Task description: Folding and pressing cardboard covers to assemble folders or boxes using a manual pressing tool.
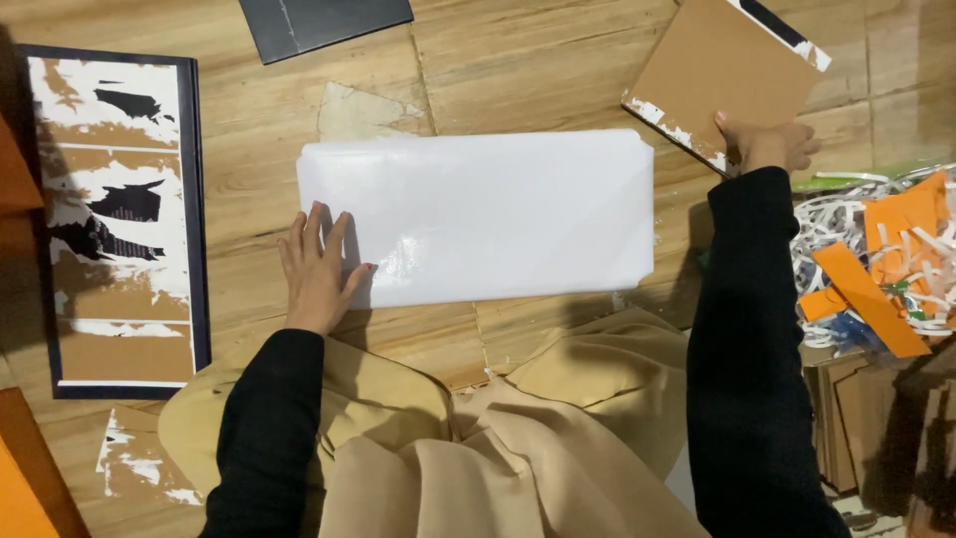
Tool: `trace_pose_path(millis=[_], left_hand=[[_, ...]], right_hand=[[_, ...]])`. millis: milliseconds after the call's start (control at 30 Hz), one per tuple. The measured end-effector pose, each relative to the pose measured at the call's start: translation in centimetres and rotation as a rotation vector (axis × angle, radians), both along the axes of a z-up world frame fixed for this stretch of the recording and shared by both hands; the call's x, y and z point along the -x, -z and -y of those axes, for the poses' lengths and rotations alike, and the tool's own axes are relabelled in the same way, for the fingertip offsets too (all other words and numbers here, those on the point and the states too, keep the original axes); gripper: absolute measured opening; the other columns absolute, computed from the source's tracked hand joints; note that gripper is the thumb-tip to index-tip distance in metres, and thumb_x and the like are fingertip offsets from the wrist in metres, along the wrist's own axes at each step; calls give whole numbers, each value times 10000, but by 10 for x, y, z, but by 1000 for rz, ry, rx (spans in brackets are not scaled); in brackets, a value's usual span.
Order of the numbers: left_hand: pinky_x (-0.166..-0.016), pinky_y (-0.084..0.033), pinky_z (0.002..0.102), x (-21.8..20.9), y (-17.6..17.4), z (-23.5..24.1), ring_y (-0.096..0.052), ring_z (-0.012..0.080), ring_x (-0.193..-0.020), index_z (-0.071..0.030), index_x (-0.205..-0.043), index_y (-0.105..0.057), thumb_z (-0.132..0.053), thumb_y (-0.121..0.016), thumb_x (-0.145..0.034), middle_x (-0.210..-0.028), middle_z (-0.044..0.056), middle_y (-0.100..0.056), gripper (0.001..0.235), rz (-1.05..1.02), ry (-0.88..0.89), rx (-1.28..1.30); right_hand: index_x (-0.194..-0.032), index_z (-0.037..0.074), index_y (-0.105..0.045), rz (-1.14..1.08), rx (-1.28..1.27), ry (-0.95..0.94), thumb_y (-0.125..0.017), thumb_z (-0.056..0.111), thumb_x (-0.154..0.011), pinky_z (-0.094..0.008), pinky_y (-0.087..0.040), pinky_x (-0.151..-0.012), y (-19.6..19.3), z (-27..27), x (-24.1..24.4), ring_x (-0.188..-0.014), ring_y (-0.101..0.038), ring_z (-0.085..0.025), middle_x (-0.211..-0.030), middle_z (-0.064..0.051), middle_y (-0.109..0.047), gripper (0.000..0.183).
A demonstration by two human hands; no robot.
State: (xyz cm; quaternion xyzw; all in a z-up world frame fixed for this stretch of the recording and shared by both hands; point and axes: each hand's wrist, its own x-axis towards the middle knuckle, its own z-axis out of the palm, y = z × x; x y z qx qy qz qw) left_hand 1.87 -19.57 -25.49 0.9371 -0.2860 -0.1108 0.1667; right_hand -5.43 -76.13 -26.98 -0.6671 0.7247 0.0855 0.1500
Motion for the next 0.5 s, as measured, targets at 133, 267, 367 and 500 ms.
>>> trace_pose_path(millis=[133,267,367,500], left_hand=[[-968,-181,628,0,2,3,-148,382,-1310,-119,-1362,-315,-336,-567,-834,-1440,186,-179,623,3,37,-16],[-992,-141,626,1,2,4,-136,378,-1315,-119,-1361,-323,-337,-562,-830,-1444,181,-172,622,-27,36,-20],[-992,-139,631,1,2,4,-132,372,-1318,-129,-1353,-336,-337,-570,-822,-1447,171,-169,616,-32,38,-17],[-1005,-111,622,0,-3,17,-110,367,-1324,-127,-1349,-343,-351,-558,-826,-1449,173,-160,608,-71,26,-28]], right_hand=[[-1217,96,-328,125,35,109,-905,598,-583,-422,-379,-987,2,0,2,-1210,-338,-302,-1284,-105,-344,993],[-1180,76,-359,76,78,104,-921,660,-507,-381,-372,-989,14,13,4,-1201,-379,-285,-1248,-103,-419,1053],[-1165,104,-383,111,75,147,-929,614,-518,-395,-396,-968,7,6,1,-1191,-390,-284,-1245,-94,-426,988],[-1135,107,-421,143,67,152,-933,607,-494,-334,-421,-959,0,3,3,-1180,-423,-240,-1217,-64,-463,960]])
